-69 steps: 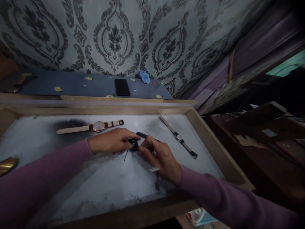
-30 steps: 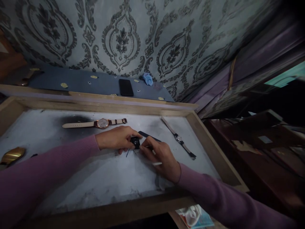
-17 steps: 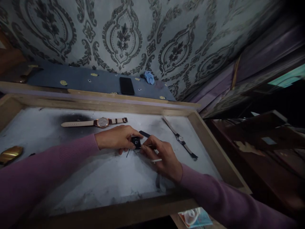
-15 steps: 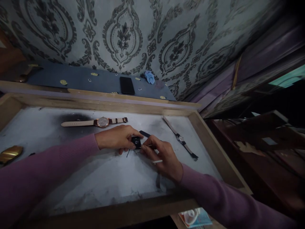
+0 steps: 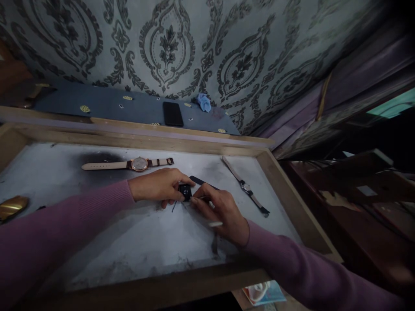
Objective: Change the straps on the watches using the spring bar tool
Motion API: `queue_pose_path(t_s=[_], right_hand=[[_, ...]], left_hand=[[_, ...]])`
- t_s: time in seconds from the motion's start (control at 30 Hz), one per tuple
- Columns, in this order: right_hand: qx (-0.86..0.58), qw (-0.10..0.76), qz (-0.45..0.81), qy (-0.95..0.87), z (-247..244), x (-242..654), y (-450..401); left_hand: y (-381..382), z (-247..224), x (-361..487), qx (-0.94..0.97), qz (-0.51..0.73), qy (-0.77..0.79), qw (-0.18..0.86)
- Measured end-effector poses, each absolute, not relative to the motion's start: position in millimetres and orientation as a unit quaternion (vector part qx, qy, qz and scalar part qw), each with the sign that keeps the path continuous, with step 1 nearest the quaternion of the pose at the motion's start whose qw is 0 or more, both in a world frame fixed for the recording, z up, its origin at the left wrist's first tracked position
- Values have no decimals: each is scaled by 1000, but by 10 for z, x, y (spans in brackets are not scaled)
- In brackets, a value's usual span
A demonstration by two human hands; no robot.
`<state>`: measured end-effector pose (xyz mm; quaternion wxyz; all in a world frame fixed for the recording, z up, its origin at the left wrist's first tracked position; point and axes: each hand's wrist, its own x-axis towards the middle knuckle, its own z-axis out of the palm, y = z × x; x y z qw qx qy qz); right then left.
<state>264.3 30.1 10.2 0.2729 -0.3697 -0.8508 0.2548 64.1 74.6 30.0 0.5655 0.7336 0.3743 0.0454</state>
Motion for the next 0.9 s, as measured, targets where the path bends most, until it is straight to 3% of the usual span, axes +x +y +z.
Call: queue_pose_path(t_s=[0.9], right_hand=[[-336,264,160,-890,98,2609,293]], left_hand=[[747,274,643,740,42,391,546]])
